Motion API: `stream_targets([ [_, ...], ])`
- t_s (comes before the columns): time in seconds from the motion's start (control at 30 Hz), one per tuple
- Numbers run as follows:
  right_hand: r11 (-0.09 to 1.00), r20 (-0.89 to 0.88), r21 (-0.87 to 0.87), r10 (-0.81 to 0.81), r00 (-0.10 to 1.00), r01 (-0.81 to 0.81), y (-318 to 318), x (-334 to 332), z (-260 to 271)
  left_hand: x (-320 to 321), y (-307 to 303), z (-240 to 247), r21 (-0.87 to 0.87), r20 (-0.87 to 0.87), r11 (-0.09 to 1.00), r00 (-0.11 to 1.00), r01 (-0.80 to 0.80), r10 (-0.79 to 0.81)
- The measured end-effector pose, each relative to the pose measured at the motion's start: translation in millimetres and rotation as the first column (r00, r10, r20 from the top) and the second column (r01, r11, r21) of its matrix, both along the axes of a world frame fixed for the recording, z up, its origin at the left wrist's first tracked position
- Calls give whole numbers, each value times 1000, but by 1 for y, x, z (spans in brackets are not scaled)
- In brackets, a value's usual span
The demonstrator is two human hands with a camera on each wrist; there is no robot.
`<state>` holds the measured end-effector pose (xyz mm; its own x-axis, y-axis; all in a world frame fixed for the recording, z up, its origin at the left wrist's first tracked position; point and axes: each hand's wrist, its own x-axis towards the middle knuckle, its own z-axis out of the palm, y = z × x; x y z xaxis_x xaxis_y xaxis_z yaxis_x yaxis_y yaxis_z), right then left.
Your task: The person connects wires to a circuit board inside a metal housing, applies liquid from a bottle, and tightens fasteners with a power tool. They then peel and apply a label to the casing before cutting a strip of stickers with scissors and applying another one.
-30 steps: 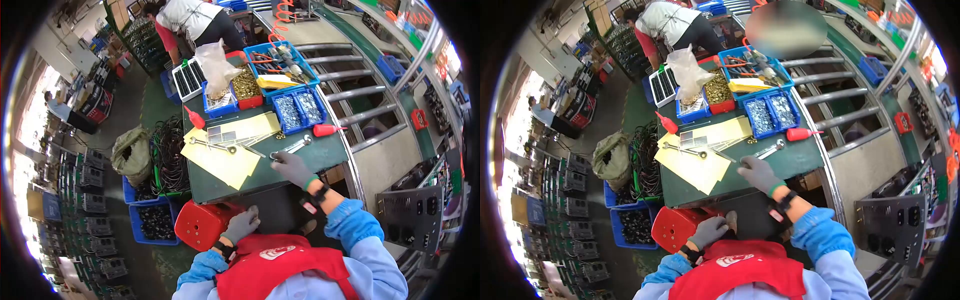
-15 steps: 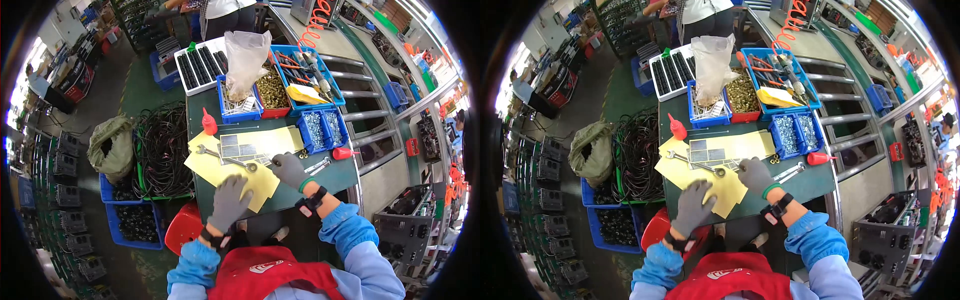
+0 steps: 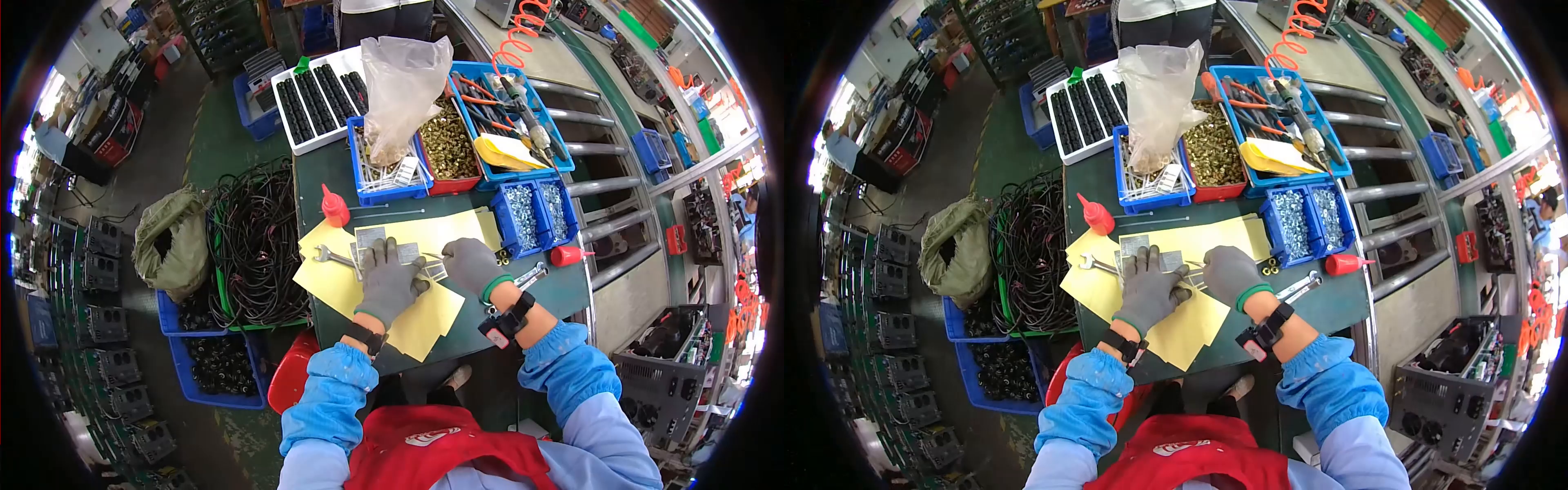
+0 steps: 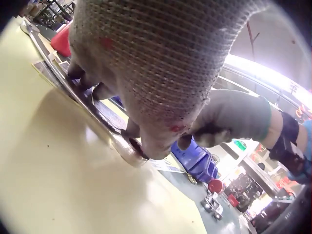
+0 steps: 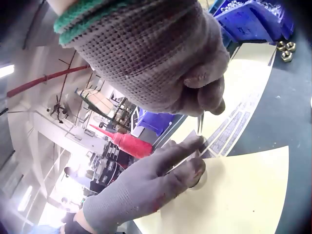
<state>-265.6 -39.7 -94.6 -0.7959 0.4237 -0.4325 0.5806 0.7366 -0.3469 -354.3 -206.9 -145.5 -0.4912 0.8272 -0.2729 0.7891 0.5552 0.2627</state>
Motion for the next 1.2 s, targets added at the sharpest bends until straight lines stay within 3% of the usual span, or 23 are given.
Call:
stream_targets([
  [0.1, 989, 33, -137, -45, 998, 49, 11, -9, -5, 0, 0, -3, -2, 6, 1000, 1000, 6, -6],
  [0.2, 939, 120, -273, -182, 976, 208, 13, -13, 1, -1, 0, -6, 11, 12, 1000, 1000, 6, -6],
  [0.57, 957, -50, -243, -175, 983, 158, 12, -5, -33, 3, -1, -9, 71, 49, 997, 998, -40, 36],
  [0.67, 965, -48, -218, -162, 986, 148, 7, -8, -29, 16, 1, 4, 121, -111, 990, 990, -78, 92],
  [0.77, 976, 4, -164, -147, 989, 146, -1, -15, -14, 33, 19, 2, -28, -50, 991, 990, -130, 129],
  [0.8, 980, 25, -141, -141, 990, 143, -3, -19, -8, 38, 24, 1, -16, -133, 989, 980, -149, 145],
  [0.9, 986, 74, -87, -132, 988, 139, -9, -28, -1, 43, 30, -5, -93, -91, 981, 983, -168, 160],
  [1.0, 860, -7, -431, -304, 953, 271, -12, -29, -5, 48, 37, -16, -242, -20, 949, 979, -204, 205],
  [1.1, 727, -42, -604, -438, 898, 326, -20, -31, 5, 49, 32, -13, -202, 48, 961, 978, -189, 202],
  [1.2, 697, -140, -660, -481, 866, 280, -23, -23, 33, 44, 30, -8, -266, 143, 956, 976, -123, 166],
])
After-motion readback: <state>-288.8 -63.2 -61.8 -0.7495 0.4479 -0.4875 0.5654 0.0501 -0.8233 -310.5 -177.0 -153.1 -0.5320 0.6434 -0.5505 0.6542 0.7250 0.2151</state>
